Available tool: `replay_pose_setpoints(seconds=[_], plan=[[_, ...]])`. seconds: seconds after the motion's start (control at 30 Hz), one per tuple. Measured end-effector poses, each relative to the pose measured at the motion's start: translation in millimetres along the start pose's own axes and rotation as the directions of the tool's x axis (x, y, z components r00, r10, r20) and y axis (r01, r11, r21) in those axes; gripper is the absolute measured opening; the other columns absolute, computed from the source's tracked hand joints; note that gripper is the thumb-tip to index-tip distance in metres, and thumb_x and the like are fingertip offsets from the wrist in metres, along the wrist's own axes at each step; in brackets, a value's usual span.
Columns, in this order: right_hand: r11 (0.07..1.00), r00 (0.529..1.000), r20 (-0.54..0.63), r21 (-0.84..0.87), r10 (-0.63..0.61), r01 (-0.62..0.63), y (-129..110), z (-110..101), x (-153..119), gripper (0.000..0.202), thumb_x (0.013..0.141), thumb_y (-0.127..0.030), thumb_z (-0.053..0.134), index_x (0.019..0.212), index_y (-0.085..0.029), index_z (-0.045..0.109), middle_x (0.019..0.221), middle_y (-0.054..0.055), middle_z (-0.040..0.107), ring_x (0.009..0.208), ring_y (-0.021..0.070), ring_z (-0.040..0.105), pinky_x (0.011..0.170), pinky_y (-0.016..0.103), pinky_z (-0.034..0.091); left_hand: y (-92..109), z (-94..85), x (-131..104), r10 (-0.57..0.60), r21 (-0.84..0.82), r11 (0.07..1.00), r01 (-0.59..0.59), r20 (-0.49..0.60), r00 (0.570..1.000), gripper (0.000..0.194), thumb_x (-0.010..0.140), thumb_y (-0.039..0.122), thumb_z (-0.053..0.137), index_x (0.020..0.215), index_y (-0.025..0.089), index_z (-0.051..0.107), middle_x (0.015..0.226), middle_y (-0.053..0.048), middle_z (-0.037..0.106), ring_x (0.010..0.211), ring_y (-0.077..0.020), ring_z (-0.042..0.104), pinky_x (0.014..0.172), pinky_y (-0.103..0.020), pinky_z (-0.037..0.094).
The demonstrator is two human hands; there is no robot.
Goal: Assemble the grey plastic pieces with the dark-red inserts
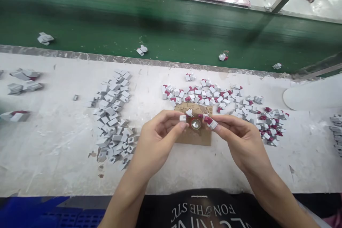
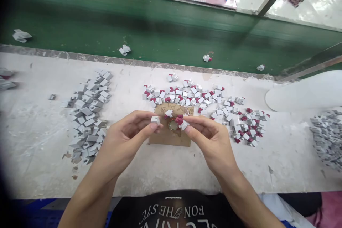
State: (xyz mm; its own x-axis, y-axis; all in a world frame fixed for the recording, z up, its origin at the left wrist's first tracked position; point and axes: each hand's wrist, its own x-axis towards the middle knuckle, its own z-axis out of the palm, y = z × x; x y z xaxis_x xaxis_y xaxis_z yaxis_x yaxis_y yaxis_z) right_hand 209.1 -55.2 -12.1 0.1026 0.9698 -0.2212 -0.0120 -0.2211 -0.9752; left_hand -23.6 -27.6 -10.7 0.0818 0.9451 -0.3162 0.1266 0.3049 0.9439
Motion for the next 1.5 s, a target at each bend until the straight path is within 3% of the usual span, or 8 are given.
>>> replay_pose_setpoints(seconds=[0.17,0.37,0.8,1.07,1.17,1.27,1.33,1.5], plan=[[0.986,0.996,0.036,0.138,0.085,-0.089,-4,0,7,0.017,0.092,-0.046,0.101,0.107,-0.039,0.096,0.115,0.004,0.095,0.112,0.0289,0.09,0.106,0.047,0.073,13,21.6,5,0.028,-0.182,0.983,-0.004,0.126,0.992,0.013,0.102,0.035,0.082,0.112,0.027,0.083,0.107,-0.005,0.09,0.1,-0.0255,0.087,0.096,-0.042,0.074],[0.988,0.994,0.052,0.114,0.099,-0.105,-3,-1,5,0.019,0.093,-0.046,0.099,0.109,-0.036,0.096,0.117,0.005,0.095,0.111,0.0305,0.09,0.102,0.049,0.074,10,25.1,6,0.041,-0.241,0.971,-0.002,0.154,0.987,0.011,0.102,0.033,0.084,0.111,0.028,0.085,0.108,-0.004,0.09,0.104,-0.0249,0.088,0.099,-0.04,0.074],[0.997,0.997,0.062,-0.059,-0.051,0.054,-14,5,1,0.013,0.099,-0.03,0.091,0.108,-0.036,0.097,0.097,0.003,0.088,0.09,0.023,0.083,0.075,0.036,0.071,7,24.7,3,0.026,-0.153,0.988,0.003,0.186,0.982,0.013,0.101,0.034,0.085,0.112,0.029,0.087,0.112,-0.006,0.09,0.108,-0.0282,0.088,0.097,-0.042,0.075],[0.992,0.985,0.158,-0.093,-0.072,0.087,-15,-2,10,0.017,0.102,-0.028,0.085,0.113,-0.036,0.096,0.104,0.004,0.09,0.095,0.0231,0.084,0.079,0.037,0.071,10,18.9,7,0.085,-0.017,0.996,-0.083,0.25,0.965,0.011,0.108,0.032,0.076,0.117,0.031,0.082,0.12,-0.005,0.088,0.111,-0.0267,0.086,0.097,-0.042,0.071],[0.972,0.956,0.285,-0.2,-0.066,0.127,-24,-5,43,0.019,0.106,-0.035,0.081,0.12,-0.035,0.094,0.116,0.006,0.09,0.101,0.0258,0.084,0.086,0.043,0.073,22,17.2,27,0.11,0.099,0.985,-0.14,0.266,0.958,0.01,0.109,0.033,0.069,0.115,0.029,0.077,0.108,-0.005,0.086,0.099,-0.0262,0.084,0.086,-0.041,0.069],[0.855,0.96,0.235,-0.455,-0.155,0.25,-33,1,108,0.032,0.102,-0.026,0.076,0.132,-0.028,0.089,0.132,0.009,0.087,0.104,0.0281,0.083,0.09,0.047,0.073,35,16.9,69,0.2,0.263,0.937,-0.231,0.139,0.97,0.008,0.105,0.025,0.066,0.11,0.026,0.072,0.101,-0.005,0.082,0.092,-0.0247,0.08,0.078,-0.038,0.063],[0.681,0.953,0.141,-0.673,-0.267,0.291,-37,13,162,0.046,0.101,-0.012,0.065,0.141,-0.023,0.085,0.147,0.013,0.081,0.108,0.0284,0.081,0.098,0.049,0.069,43,18.0,107,0.286,0.384,0.886,-0.258,-0.016,0.958,0.01,0.101,0.017,0.066,0.106,0.025,0.07,0.106,-0.006,0.081,0.095,-0.0247,0.077,0.082,-0.039,0.061],[0.59,0.943,0.164,-0.746,-0.288,0.31,-39,44,262,0.046,0.093,-0.005,0.07,0.136,-0.014,0.085,0.151,0.019,0.077,0.135,0.0367,0.069,0.124,0.056,0.051,53,29.9,197,0.308,0.544,0.823,-0.163,-0.187,0.933,0.018,0.097,0.006,0.068,0.103,0.023,0.067,0.116,-0.011,0.081,0.113,-0.028,0.075,0.108,-0.045,0.057]])
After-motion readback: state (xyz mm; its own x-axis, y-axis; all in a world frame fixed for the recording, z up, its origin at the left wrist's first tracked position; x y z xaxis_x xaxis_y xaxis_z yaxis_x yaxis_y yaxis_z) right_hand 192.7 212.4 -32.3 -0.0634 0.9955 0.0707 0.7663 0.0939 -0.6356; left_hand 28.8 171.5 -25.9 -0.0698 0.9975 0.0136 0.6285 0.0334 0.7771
